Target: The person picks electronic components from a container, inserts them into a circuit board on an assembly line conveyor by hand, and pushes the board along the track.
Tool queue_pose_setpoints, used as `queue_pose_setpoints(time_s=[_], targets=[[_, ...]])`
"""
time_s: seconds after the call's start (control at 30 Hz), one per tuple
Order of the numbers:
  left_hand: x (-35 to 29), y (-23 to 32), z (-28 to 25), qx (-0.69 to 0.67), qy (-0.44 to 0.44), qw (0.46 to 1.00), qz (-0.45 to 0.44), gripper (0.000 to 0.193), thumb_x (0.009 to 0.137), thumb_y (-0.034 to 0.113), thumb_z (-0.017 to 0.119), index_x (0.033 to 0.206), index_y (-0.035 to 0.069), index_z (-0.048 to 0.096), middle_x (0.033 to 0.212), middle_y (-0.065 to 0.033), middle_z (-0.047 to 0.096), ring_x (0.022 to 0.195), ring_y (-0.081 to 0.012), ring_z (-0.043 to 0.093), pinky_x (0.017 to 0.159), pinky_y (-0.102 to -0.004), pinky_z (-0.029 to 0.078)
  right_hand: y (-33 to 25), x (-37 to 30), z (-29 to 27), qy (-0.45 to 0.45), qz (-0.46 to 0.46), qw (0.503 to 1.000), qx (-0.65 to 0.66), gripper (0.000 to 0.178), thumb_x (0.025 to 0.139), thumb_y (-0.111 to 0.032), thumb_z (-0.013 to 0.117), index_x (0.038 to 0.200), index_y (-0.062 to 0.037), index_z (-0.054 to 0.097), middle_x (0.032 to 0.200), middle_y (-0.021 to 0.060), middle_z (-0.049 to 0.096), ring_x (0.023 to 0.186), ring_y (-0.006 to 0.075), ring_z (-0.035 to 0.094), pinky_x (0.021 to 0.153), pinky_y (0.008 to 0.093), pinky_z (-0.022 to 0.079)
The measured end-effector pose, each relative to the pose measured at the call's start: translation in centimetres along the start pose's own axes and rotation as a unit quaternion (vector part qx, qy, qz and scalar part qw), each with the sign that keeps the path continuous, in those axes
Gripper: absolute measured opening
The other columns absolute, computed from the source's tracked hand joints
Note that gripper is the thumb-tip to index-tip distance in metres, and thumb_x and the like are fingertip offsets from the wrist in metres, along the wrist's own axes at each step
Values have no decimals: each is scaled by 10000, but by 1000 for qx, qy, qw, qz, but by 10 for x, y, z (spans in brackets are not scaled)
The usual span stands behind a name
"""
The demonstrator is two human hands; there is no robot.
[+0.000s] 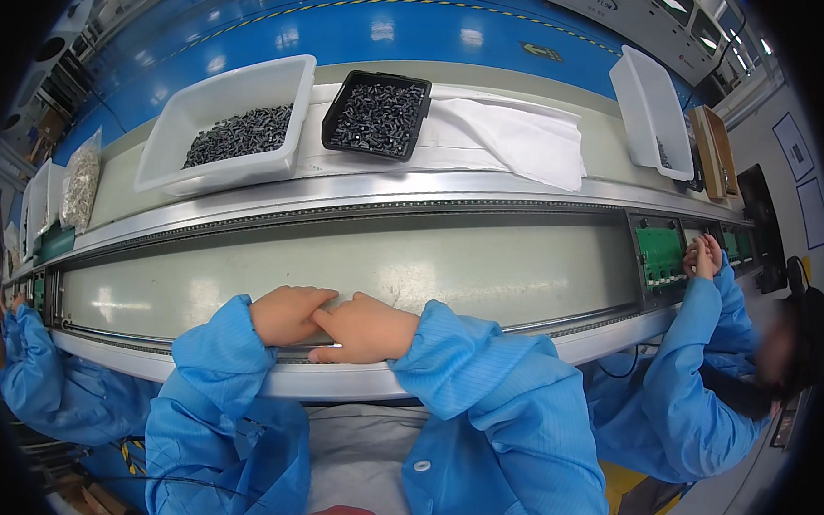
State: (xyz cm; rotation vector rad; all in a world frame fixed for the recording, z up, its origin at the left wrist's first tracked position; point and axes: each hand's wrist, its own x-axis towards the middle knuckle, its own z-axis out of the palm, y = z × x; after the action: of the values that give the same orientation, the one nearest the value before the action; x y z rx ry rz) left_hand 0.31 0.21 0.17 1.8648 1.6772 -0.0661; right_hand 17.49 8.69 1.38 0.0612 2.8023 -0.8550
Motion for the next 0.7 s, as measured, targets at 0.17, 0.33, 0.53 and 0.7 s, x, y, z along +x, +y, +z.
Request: queue_pose_setpoints(time_s=[0.17,0.33,0.53,0.7], targets=[[-3,-4,4,-3,4,1000,-5,469,852,236,573,1276,37,544,1156,-158,649,1012,-360,621,888,-401,491,-4,3,-5,-13,-8,1000,3,534,948,-527,464,1046,-9,549,888,161,676,801,348,627,864,411,458],[5,0,0,-4,-16,1000,8,456,846,215,576,1263,33,541,1136,-161,652,1006,-355,625,887,-400,491,2,3,-6,-26,-12,1000,-6,511,949,-491,478,1058,3,552,895,173,675,778,356,631,789,395,497],[5,-1,7,-14,-3,1000,1,438,852,218,583,1245,34,533,1063,-162,665,950,-356,639,852,-398,503,3,0,-9,-18,-15,999,31,463,951,-460,487,1063,-15,545,914,187,676,769,363,630,766,399,488],[4,0,6,-14,-16,1000,-3,423,860,209,579,1241,34,530,1063,-157,667,945,-353,642,848,-396,504,1,1,-11,-32,4,999,37,444,948,-447,497,1068,-21,541,927,194,678,770,365,631,752,401,484]])
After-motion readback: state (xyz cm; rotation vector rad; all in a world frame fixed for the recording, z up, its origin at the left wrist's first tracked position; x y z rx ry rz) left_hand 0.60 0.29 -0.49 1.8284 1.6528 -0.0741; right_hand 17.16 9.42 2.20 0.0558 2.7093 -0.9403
